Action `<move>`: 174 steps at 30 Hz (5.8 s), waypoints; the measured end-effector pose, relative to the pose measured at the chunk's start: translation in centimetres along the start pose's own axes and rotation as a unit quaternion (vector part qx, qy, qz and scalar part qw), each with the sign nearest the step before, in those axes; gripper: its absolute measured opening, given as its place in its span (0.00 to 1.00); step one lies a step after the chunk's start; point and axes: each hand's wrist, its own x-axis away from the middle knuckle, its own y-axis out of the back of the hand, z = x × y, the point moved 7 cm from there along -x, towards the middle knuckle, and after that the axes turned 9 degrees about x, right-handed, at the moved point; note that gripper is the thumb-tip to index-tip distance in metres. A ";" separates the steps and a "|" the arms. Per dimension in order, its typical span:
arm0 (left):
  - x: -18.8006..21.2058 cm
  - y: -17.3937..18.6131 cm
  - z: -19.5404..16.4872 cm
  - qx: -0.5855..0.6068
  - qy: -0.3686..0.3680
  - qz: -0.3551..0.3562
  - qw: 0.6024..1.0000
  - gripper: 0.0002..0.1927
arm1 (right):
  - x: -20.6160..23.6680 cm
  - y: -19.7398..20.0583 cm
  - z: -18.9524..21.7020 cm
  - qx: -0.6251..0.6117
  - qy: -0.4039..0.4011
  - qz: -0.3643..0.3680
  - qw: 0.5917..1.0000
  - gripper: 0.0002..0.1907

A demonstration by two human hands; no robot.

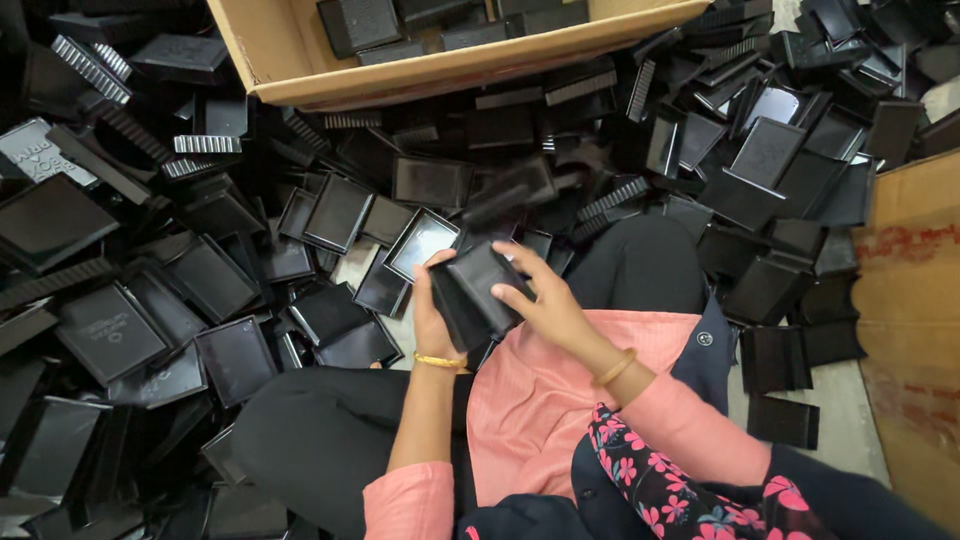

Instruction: The person sits on the floor and repeatedly picks up two-part black plastic cases, snaps them together, and places the assembled units into a cardboard box. The process continues with many identical cases from a large pile on the floor.

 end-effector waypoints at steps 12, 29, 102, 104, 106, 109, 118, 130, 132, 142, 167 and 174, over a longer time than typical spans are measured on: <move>-0.6 -0.2 0.1 -0.041 -0.057 -0.025 0.997 0.26 | 1.7 -0.5 4.4 0.041 0.026 0.016 0.999 0.43; 0.7 -1.0 -4.9 -0.594 -0.338 -0.119 0.720 0.31 | 3.4 -2.1 1.7 -0.054 -0.062 0.115 0.990 0.26; 3.7 -1.9 -9.9 -0.514 -0.429 -0.242 0.702 0.30 | -1.7 -3.4 7.9 0.006 0.014 0.173 0.985 0.21; 3.6 -0.8 -9.8 -0.534 -0.419 -0.240 0.694 0.29 | -1.4 -3.9 8.7 -0.048 0.013 0.163 0.985 0.20; 2.5 1.2 -9.7 -0.450 -0.398 -0.203 0.773 0.31 | -1.9 -3.6 10.4 -0.074 0.024 0.151 0.985 0.19; -0.8 2.7 -9.2 -0.368 -0.369 -0.091 0.848 0.31 | -6.7 -0.3 15.3 0.218 0.221 0.154 0.938 0.16; -3.8 0.9 -6.1 -0.745 -0.210 -0.197 0.602 0.12 | -16.6 -3.9 9.2 0.245 0.152 0.218 0.932 0.23; 1.0 -0.7 -7.8 0.024 -0.202 -0.062 0.977 0.27 | -10.9 -1.7 -4.0 0.552 0.180 0.162 0.798 0.44; -0.1 0.0 -6.0 0.130 -0.133 -0.068 0.980 0.32 | -11.1 1.7 0.4 0.445 0.176 0.102 0.872 0.45; -1.9 0.9 -2.5 0.046 -0.086 -0.046 0.994 0.31 | -1.2 -3.4 4.5 0.195 0.002 0.111 0.975 0.28; 2.1 0.7 -8.6 -0.592 -0.371 -0.217 0.682 0.23 | 1.0 -4.0 6.0 0.126 0.011 0.091 0.988 0.20; -3.5 4.8 -5.8 -0.325 -0.266 -0.188 0.888 0.24 | -11.3 3.7 15.8 0.132 0.175 -0.002 0.976 0.21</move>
